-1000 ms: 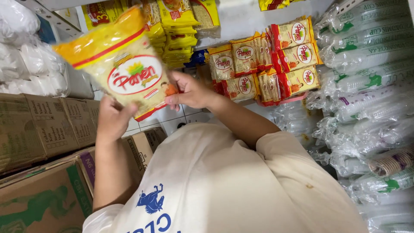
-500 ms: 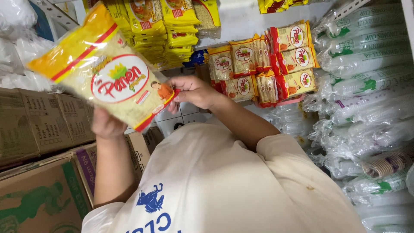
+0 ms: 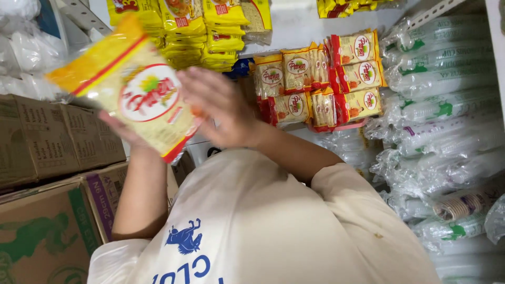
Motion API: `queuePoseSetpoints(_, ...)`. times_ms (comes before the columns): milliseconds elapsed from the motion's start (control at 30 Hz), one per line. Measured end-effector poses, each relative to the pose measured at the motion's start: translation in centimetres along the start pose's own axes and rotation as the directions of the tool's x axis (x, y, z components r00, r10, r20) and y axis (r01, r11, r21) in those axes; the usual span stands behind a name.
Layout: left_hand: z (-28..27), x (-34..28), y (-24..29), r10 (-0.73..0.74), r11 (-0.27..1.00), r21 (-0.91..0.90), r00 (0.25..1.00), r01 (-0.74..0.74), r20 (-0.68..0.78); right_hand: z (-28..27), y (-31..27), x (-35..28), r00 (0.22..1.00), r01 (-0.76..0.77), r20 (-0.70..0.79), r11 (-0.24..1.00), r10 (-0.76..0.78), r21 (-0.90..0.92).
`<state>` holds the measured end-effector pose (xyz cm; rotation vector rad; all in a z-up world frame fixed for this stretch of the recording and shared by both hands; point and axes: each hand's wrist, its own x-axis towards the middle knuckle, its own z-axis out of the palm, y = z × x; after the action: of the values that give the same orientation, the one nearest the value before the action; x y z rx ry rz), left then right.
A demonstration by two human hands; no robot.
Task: The person organizes snack packages on a shelf by picking up individual bags, wiping or smoothing them by hand, and placing them into neat stacks among other food items.
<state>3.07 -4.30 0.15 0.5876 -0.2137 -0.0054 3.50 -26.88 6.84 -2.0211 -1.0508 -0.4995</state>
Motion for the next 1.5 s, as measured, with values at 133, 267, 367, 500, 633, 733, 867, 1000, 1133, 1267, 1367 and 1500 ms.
queuePoseSetpoints(133, -2.5, -0.6, -2.7, 0.06, 0.998, -0.003, 0.994, -0.061, -0.096, 2.6, -3.0, 2.7, 0.946, 0.223, 0.285, 0.947, -0.154, -0.229)
queuePoseSetpoints(267, -1.0, -0.7, -2.5, 0.014, 0.999, -0.027, 0.997, -0.017, -0.082, 3.1, -1.4, 2.9, 0.964, 0.256, 0.165, 0.903, -0.21, -0.345)
queuePoseSetpoints(367, 1.8, -1.5, -0.4, -0.055, 0.998, 0.023, 0.998, 0.055, -0.005, 3.5, 1.6, 2.5, 0.992, -0.068, 0.079, 0.939, 0.1, -0.337)
queuePoseSetpoints(500, 3.1, -0.7, 1.4, 0.008, 0.978, 0.206, 1.0, -0.005, -0.012, 4.4, 2.9, 0.9, 0.946, -0.324, 0.115, 0.853, 0.304, 0.409)
queuePoseSetpoints(633, 3.1, 0.4, 1.8, -0.077, 0.91, 0.407, 0.996, 0.084, -0.034, 7.8, 1.4, 0.6, 0.965, -0.247, 0.141, 0.582, 0.222, 0.775)
queuePoseSetpoints(733, 5.7, -0.6, 0.9, 0.186, 0.296, 0.95, 0.982, -0.1, 0.046, 9.8, 2.3, 0.6, 0.876, -0.376, 0.311, 0.116, 0.369, 0.919)
queuePoseSetpoints(867, 10.9, -2.2, 0.2, 0.119, -0.464, 0.864, 0.953, -0.195, 0.279, 10.3, 4.7, -0.6, 0.864, -0.265, 0.454, -0.573, 0.216, 0.776)
queuePoseSetpoints(1000, 13.0, -1.3, -0.8, -0.193, -0.531, 0.755, 0.922, -0.385, 0.335, 9.8, 4.9, -2.3, 0.892, -0.23, 0.437, -0.717, 0.115, 0.658)
queuePoseSetpoints(1133, 13.1, 0.6, -0.3, -0.276, -0.658, 0.608, 0.893, -0.444, 0.354, 10.3, 5.0, -1.9, 0.902, -0.247, 0.429, -0.744, 0.059, 0.621)
queuePoseSetpoints(1267, 11.1, 2.3, 3.3, -0.159, -0.686, 0.687, 0.971, -0.24, 0.18, 10.1, 5.6, -2.6, 0.906, -0.236, 0.418, -0.74, 0.066, 0.629)
queuePoseSetpoints(1367, 8.5, 2.1, 5.8, 0.062, -0.513, 0.856, 0.992, -0.062, 0.108, 10.2, 5.5, -3.7, 0.9, -0.247, 0.431, -0.733, 0.069, 0.634)
queuePoseSetpoints(1500, 4.8, 0.5, 5.0, 0.19, -0.033, 0.999, 0.981, -0.026, 0.032, 10.2, 6.7, -4.0, 0.858, -0.329, 0.491, -0.576, 0.147, 0.748)
